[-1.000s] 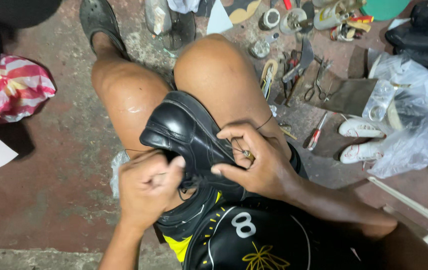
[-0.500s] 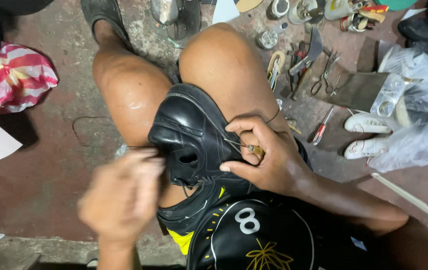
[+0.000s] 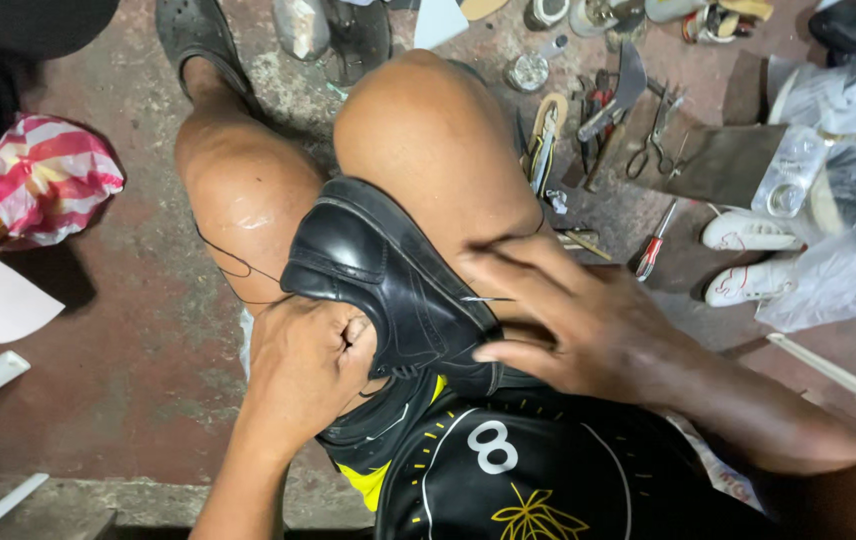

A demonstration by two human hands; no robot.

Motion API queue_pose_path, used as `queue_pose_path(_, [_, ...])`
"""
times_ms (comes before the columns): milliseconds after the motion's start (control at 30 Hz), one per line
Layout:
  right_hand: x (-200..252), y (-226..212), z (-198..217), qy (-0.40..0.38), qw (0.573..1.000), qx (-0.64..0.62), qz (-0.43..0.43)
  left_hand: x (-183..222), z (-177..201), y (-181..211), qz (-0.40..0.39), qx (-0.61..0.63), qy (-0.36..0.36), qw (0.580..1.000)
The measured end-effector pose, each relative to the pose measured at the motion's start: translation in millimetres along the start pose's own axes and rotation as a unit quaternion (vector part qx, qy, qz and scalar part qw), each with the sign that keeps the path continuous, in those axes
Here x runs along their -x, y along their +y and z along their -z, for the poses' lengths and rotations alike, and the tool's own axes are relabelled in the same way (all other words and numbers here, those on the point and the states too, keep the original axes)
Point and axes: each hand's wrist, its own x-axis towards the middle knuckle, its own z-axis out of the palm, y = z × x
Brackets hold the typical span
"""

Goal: The person stitches the sole of a black shoe by hand using a needle and thread, pulling the thread tight through the leather repeatedly.

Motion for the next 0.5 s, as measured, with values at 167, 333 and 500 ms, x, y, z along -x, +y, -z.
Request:
queue_pose_path(167, [-5,11,-17,-0.004,1.0,-0.015,0.004,28,2,-11,-0.003,0.083,0.106,0.991])
queue_pose_path(333, [-6,15,-19,0.017,1.0,-0.005,-0.024,54,37,-61,0.095,0.02,0.293,0.951])
queue_pose_path(500, [-12,18,-20,-0.004,0.998,-0.024,-0.06,72,46,-81,0.143,-0.074,0.378,0.912])
